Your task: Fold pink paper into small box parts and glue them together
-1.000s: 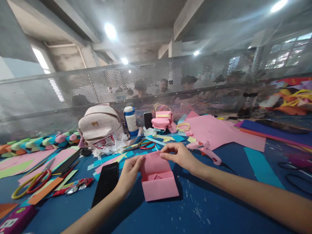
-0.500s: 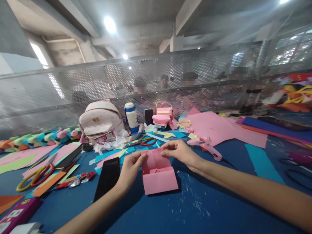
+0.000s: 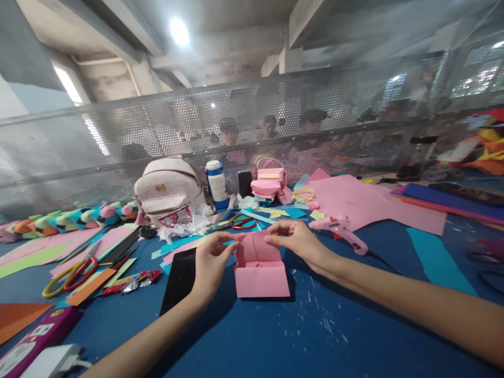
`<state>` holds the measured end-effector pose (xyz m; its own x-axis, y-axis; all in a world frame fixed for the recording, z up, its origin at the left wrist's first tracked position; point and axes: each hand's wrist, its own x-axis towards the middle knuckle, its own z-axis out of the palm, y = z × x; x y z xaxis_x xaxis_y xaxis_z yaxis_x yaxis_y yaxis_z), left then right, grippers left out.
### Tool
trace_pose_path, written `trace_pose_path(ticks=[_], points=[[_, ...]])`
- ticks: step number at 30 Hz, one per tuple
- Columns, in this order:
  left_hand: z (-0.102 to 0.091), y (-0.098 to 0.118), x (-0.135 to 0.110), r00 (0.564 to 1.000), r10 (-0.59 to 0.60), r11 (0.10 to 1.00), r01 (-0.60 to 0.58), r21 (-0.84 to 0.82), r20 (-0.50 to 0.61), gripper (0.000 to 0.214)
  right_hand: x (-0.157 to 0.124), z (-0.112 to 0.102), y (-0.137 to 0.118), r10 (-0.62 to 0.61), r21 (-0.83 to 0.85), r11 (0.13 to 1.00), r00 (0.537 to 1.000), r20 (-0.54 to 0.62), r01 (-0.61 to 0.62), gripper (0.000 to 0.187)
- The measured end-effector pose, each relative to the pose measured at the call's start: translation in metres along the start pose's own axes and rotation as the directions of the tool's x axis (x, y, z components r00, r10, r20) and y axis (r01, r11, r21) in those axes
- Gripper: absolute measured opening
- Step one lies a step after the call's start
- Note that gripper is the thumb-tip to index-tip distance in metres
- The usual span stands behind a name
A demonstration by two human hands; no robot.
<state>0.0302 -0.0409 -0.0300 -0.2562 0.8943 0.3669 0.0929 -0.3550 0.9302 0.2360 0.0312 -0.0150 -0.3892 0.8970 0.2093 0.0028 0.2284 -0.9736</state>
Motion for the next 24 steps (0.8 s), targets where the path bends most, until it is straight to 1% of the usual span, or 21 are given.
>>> trace_pose_path(ticks=[5,10,14,20,22,24], points=[[-0.001,-0.005,0.002,0.999,-0.046,0.999,0.046,-0.018,-0.005,0.016,-0.002,0.002,0.0,-0.009,-0.029,1.0,1.0,0.008,0.009,0.028],[-0.001,-0.006,0.002,0.996,-0.088,0.995,0.088,-0.048,0.012,0.019,-0.002,0.002,0.001,-0.023,-0.024,0.999,0.999,0.024,0.023,0.029],[0.0,-0.006,0.002,0.995,-0.092,0.993,0.094,-0.073,0.022,0.023,-0.001,0.002,0.002,-0.018,-0.042,0.999,1.0,0.019,0.019,0.029],[0.001,-0.002,0.002,0.997,-0.071,0.99,0.076,-0.12,0.038,0.027,-0.001,0.001,0.005,-0.068,-0.086,0.994,0.997,0.026,0.07,0.028],[0.002,0.001,0.001,0.993,-0.085,0.987,0.095,-0.133,0.077,0.035,-0.002,0.002,0.004,-0.068,-0.082,0.994,0.997,0.025,0.07,0.028],[0.004,0.004,-0.002,0.981,-0.118,0.983,0.137,-0.121,0.152,0.039,-0.005,0.004,0.002,-0.066,-0.078,0.995,0.998,0.024,0.068,0.026]])
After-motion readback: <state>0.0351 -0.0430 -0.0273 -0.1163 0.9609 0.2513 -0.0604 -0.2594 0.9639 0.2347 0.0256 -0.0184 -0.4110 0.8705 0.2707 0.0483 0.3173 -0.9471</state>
